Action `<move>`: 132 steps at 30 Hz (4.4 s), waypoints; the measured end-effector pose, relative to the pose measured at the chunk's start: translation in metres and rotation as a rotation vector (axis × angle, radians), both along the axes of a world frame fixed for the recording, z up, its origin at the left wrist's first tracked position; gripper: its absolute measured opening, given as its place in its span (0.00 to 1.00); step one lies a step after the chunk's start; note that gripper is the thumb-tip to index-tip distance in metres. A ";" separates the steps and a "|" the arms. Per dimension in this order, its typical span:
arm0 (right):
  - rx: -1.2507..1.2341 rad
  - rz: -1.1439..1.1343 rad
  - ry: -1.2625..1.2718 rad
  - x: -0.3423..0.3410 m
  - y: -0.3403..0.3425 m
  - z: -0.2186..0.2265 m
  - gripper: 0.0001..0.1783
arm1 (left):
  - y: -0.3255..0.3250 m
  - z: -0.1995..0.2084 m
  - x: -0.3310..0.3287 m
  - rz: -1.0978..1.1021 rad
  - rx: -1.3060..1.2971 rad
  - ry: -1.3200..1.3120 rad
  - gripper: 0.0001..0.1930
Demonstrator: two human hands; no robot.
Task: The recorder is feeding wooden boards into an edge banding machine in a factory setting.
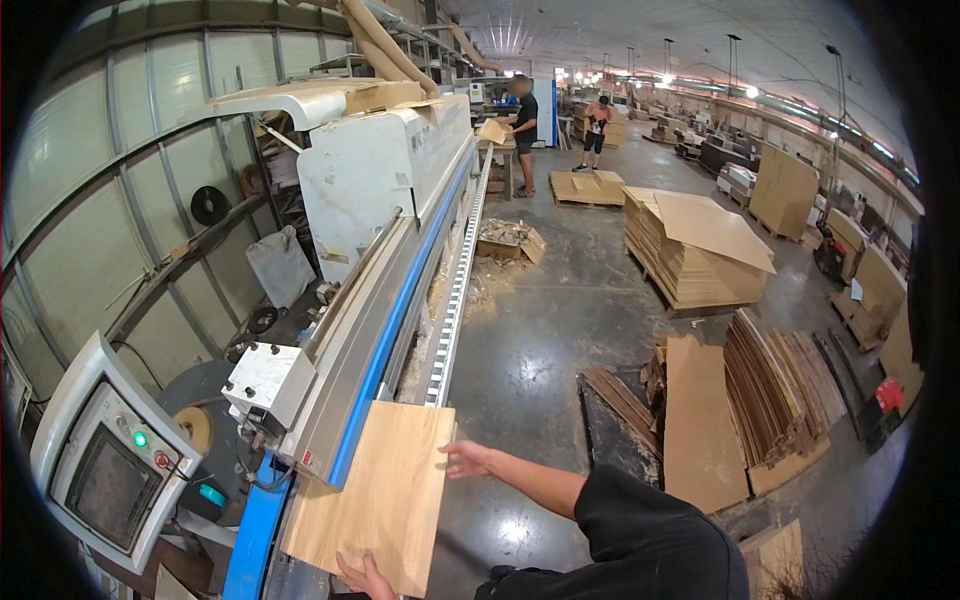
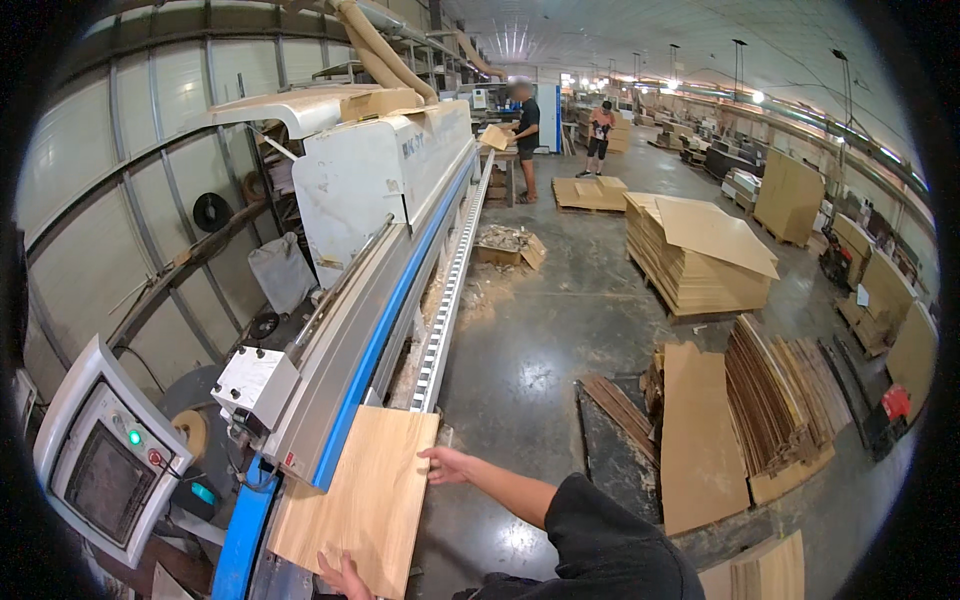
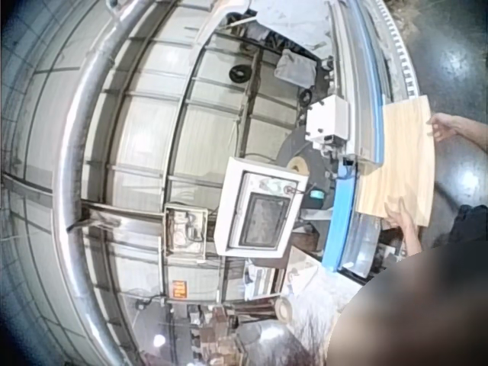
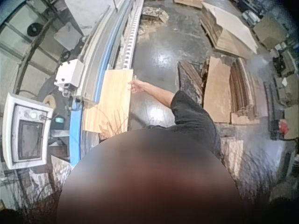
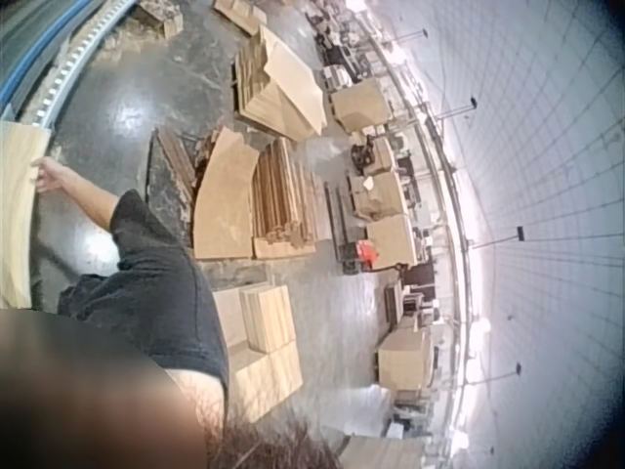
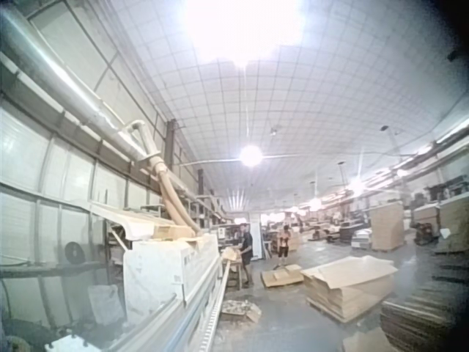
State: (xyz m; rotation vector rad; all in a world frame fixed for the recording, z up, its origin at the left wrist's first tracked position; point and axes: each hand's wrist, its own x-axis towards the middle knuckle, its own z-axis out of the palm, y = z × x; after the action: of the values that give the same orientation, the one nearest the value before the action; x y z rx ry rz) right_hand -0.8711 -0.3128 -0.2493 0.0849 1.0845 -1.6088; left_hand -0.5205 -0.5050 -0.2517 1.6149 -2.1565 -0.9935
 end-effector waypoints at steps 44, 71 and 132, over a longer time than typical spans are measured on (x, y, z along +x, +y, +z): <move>-0.792 1.101 0.169 0.340 -0.049 0.070 0.29 | -0.269 0.153 -0.036 -0.032 -0.368 0.069 0.45; -0.465 0.832 0.578 0.429 -0.038 0.016 0.41 | -0.228 0.070 -0.024 -0.355 -0.523 0.130 0.43; -0.379 -0.120 -0.239 0.221 0.058 0.058 0.32 | 0.076 0.077 0.294 0.730 0.306 0.531 0.11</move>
State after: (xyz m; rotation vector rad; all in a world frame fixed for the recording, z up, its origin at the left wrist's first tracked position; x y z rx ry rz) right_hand -0.6501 -0.2548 -0.1908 0.0886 0.5898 -1.8343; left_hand -0.2266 -0.4290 -0.1745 1.7856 -0.9868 -1.3201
